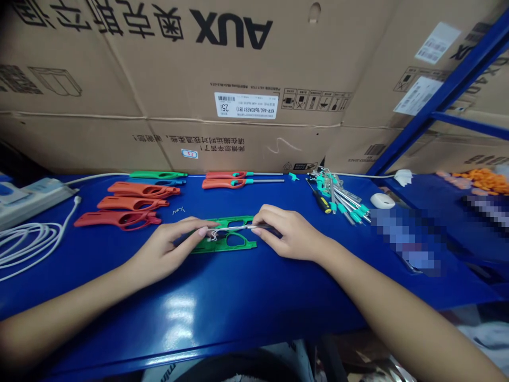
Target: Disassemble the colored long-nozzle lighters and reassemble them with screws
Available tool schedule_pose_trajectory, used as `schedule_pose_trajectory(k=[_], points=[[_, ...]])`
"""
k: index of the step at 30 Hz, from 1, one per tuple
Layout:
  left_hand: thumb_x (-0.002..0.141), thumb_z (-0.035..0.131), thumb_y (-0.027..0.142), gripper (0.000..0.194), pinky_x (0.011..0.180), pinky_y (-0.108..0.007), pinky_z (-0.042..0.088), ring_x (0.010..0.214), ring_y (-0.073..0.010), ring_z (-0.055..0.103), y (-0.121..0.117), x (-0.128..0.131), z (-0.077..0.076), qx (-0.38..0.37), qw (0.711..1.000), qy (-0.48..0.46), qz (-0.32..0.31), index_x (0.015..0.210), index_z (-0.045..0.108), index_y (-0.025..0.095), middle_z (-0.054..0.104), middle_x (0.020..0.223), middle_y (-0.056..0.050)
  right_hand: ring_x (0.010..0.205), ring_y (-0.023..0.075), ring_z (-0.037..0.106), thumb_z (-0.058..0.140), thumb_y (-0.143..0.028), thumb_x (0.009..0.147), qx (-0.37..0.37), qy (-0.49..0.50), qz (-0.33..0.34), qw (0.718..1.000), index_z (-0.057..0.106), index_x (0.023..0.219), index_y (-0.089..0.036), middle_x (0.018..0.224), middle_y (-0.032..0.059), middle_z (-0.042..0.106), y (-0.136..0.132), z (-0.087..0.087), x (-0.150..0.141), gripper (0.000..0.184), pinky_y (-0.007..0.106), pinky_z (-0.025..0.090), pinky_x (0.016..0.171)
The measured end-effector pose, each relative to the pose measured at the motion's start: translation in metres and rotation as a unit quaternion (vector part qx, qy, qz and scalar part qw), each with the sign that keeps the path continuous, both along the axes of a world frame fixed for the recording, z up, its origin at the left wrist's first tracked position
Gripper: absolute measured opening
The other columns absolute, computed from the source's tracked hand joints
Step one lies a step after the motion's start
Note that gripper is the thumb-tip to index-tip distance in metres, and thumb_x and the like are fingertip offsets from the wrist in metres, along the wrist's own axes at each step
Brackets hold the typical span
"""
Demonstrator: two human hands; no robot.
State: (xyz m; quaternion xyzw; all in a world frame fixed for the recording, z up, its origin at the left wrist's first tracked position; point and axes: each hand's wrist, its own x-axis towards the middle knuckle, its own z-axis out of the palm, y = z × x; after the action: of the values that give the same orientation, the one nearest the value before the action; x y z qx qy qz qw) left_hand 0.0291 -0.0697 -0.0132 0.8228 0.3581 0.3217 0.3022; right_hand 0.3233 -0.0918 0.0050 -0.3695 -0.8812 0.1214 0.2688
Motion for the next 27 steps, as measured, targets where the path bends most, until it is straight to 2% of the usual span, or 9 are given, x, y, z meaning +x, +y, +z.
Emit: schedule_pose_trajectory(k=[6, 12, 17, 23, 27], points=[[0.097, 0.058, 0.04, 0.029, 0.093, -0.034, 0.055, 0.099, -0.0208, 0.072, -0.002, 0.003, -0.001, -0.097, 0.995, -0.029, -0.016, 0.111, 0.075, 0.022, 0.077, 0.111, -0.003, 0.079, 0.0157, 0.061, 0.051, -0.028, 0.1, 0.034, -0.029, -0.006, 0.999, 0.059, 0.102, -0.021, 0.093, 0.005, 0.064, -0.001, 0.002, 0.001, 0.01, 0.029, 0.049, 0.069], [0.1, 0.052, 0.038, 0.033, 0.093, -0.033, 0.051, 0.094, -0.0195, 0.07, -0.002, 0.002, 0.003, -0.111, 0.993, 0.002, -0.047, 0.089, 0.077, 0.02, 0.077, 0.097, -0.003, 0.08, 0.0163, 0.061, 0.055, -0.025, 0.099, 0.1, -0.004, 0.007, 0.995, 0.059, 0.103, -0.02, 0.092, 0.0056, 0.065, 0.0, 0.003, 0.002, 0.008, 0.029, 0.05, 0.068], [0.097, 0.059, 0.039, 0.028, 0.089, -0.03, 0.05, 0.09, -0.0178, 0.07, -0.003, 0.004, 0.004, -0.127, 0.991, -0.006, -0.043, 0.086, 0.077, 0.021, 0.076, 0.094, -0.001, 0.079, 0.0157, 0.06, 0.054, -0.025, 0.099, 0.115, -0.03, 0.007, 0.993, 0.06, 0.103, -0.019, 0.091, 0.0051, 0.066, -0.001, 0.005, 0.004, 0.009, 0.028, 0.048, 0.067], [0.093, 0.065, 0.039, 0.021, 0.086, -0.031, 0.053, 0.091, -0.0185, 0.07, 0.002, 0.002, -0.002, -0.122, 0.992, -0.019, -0.021, 0.098, 0.078, 0.023, 0.077, 0.099, -0.002, 0.079, 0.0149, 0.061, 0.054, -0.026, 0.099, 0.094, -0.05, 0.01, 0.994, 0.063, 0.104, -0.018, 0.091, 0.0046, 0.066, -0.002, 0.006, 0.005, 0.013, 0.027, 0.046, 0.066], [0.091, 0.068, 0.036, 0.02, 0.086, -0.032, 0.053, 0.092, -0.0189, 0.07, 0.006, -0.002, -0.006, -0.058, 0.998, -0.011, 0.004, 0.103, 0.078, 0.024, 0.077, 0.1, -0.003, 0.078, 0.0135, 0.062, 0.053, -0.027, 0.1, 0.056, -0.061, 0.025, 0.996, 0.064, 0.104, -0.018, 0.091, 0.0032, 0.067, -0.004, 0.009, 0.006, 0.015, 0.026, 0.045, 0.067]])
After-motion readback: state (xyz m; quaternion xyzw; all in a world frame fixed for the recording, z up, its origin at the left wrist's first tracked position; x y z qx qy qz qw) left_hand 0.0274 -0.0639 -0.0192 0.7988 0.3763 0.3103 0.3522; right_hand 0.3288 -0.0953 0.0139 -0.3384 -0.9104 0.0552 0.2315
